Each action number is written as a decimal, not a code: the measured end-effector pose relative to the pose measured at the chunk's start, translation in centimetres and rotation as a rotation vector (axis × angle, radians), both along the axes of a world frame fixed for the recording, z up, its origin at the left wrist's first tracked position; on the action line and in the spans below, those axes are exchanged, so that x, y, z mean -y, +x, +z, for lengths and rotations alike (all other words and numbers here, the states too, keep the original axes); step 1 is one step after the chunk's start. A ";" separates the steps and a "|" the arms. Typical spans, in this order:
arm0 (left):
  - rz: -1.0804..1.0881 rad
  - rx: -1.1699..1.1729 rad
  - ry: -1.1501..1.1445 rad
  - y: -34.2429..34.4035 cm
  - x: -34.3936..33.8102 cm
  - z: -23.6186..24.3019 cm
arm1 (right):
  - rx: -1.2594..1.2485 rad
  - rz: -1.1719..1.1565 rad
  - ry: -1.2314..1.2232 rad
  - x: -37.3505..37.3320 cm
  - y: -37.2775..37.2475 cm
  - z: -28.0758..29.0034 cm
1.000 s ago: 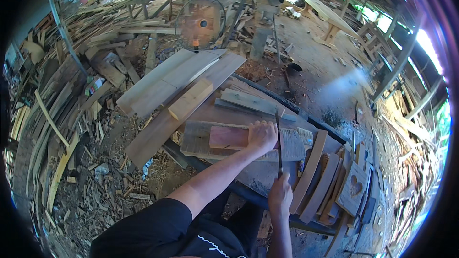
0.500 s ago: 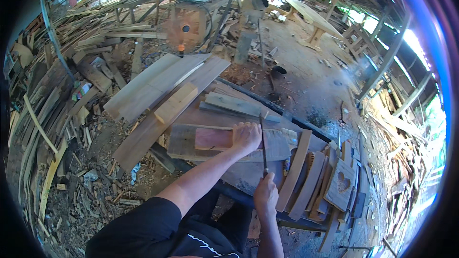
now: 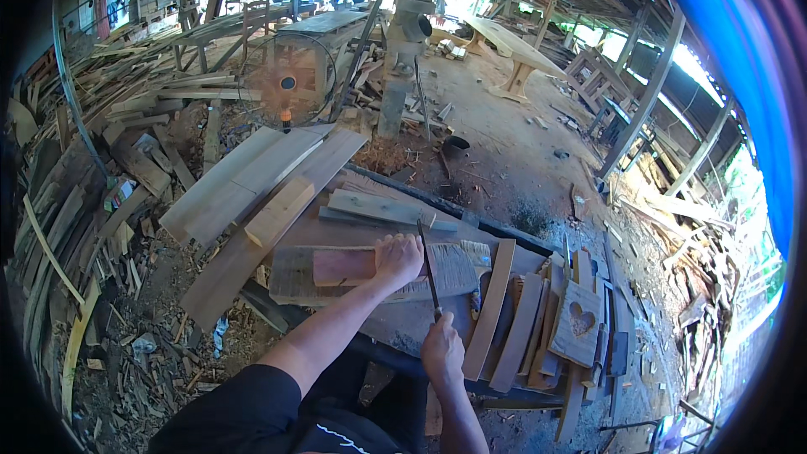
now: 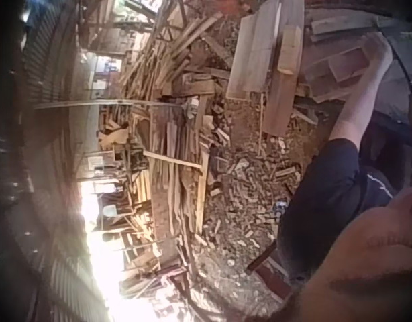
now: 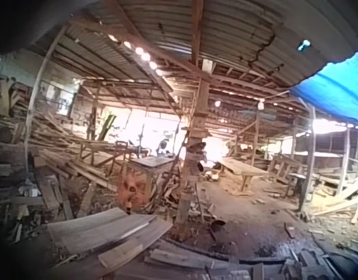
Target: The person cleans wooden boards with a hand brush, then marks them using a metal rule.
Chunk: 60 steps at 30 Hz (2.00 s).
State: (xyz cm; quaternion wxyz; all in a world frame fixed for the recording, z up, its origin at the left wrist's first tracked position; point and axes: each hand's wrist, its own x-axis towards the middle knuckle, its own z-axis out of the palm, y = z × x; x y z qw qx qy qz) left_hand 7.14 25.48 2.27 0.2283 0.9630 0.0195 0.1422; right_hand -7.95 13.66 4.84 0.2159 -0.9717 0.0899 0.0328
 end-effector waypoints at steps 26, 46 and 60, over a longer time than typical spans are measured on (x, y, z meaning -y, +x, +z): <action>-0.021 0.028 0.046 0.1 0.6 -0.8 | 0.020 0.009 0.045 0.4 1.1 -1.5; -0.004 0.055 0.059 0.5 0.4 -1.3 | 0.064 0.061 -0.004 -0.5 3.4 -1.6; 0.024 0.015 0.072 1.0 -0.4 -0.5 | 0.025 0.053 0.037 -0.2 2.6 -2.0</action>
